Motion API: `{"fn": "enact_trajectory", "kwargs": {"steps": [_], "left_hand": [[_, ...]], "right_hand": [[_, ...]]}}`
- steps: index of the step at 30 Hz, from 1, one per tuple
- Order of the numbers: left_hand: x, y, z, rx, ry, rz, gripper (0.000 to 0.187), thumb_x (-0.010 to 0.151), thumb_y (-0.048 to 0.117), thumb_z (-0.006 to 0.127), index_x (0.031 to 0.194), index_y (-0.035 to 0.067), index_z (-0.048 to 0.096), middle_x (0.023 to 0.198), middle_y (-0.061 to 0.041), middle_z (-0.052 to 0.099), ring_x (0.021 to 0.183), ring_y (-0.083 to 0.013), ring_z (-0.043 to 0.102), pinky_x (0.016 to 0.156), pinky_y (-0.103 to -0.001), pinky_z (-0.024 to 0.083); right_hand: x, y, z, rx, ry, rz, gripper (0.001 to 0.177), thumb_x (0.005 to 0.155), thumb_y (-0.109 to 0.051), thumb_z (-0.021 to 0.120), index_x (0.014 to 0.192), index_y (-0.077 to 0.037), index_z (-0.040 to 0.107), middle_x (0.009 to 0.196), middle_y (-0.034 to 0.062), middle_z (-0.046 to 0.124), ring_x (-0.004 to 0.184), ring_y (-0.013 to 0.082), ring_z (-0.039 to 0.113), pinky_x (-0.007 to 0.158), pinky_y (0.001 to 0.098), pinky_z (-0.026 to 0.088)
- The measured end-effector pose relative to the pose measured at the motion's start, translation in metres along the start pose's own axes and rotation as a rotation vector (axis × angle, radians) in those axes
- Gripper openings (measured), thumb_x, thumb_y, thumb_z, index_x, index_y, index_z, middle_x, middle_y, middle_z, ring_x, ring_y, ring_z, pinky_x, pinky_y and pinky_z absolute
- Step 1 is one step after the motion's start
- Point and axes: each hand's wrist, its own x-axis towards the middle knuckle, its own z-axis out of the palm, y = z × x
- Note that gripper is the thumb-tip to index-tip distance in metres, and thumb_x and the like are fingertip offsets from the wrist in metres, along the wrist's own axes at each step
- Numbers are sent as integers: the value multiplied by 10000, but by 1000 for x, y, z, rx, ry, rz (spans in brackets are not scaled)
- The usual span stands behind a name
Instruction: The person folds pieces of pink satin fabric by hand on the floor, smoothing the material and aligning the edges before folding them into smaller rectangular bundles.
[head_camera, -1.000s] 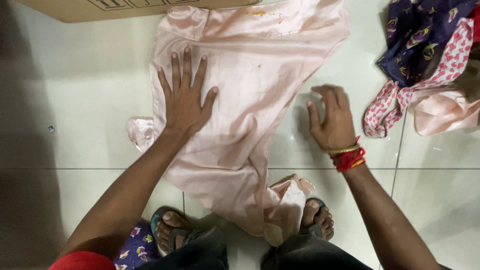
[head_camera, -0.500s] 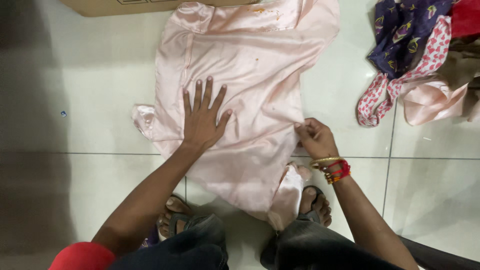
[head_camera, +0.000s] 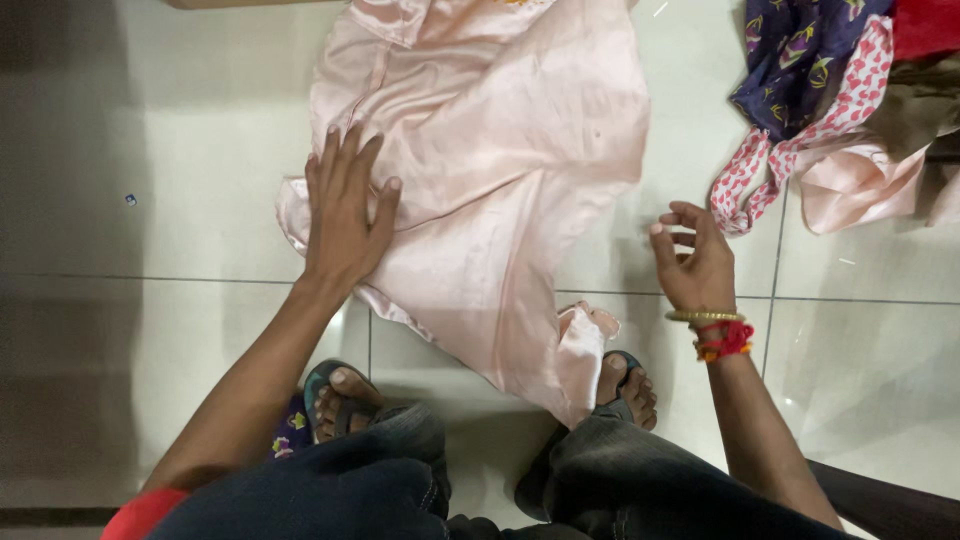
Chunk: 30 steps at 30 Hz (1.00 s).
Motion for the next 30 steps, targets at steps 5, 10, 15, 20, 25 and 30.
{"fn": "enact_trajectory", "kwargs": {"steps": [5, 10, 15, 20, 25, 30], "left_hand": [[-67, 13, -26, -68, -29, -75, 288, 1031, 154, 633, 1297, 45, 626, 1266, -158, 638, 1212, -325, 575, 1105, -441, 450], [-98, 66, -4, -88, -141, 138, 404, 874, 172, 728, 1252, 61, 635, 1256, -161, 609, 1240, -342, 525, 1124, -512, 329], [-93, 80, 3, -85, -100, 179, 412, 836, 166, 745, 1229, 84, 653, 1313, -167, 592, 1279, -361, 479, 1095, -524, 299], [-104, 44, -13, -47, 14, -88, 312, 903, 149, 742, 1196, 78, 665, 1228, -133, 606, 1215, -336, 509, 1069, -493, 373], [-109, 15, -24, -100, -63, -90, 299, 900, 145, 734, 1166, 60, 628, 1247, -145, 588, 1224, -339, 540, 1063, -482, 464], [-114, 24, -10, -196, -308, 246, 462, 771, 211, 834, 1170, 68, 651, 1299, -147, 574, 1276, -375, 496, 1110, -539, 375]], "right_hand": [[-62, -42, 29, -284, -297, -123, 435, 906, -299, 739, 1266, -71, 652, 1192, 110, 701, 1036, 243, 693, 831, 377, 585], [-102, -75, 78, -384, -493, -597, 787, 734, -499, 841, 1299, -1, 610, 1331, 173, 557, 1246, 346, 488, 980, 522, 399], [-87, -69, 82, -314, -480, -480, 181, 947, -207, 662, 1084, -91, 647, 1026, 104, 685, 874, 234, 652, 729, 391, 523], [-69, -44, 48, 31, -267, 127, 191, 1040, -228, 551, 1159, -96, 621, 704, 9, 676, 464, 101, 513, 410, 273, 389], [-46, 26, 19, 457, 156, 312, 176, 1111, -183, 585, 1218, -48, 548, 921, 22, 634, 748, 61, 550, 642, 225, 449], [-34, 71, 8, 677, 276, 384, 241, 1087, -124, 564, 1316, -51, 559, 1014, 3, 664, 856, 61, 616, 766, 215, 531]]}}
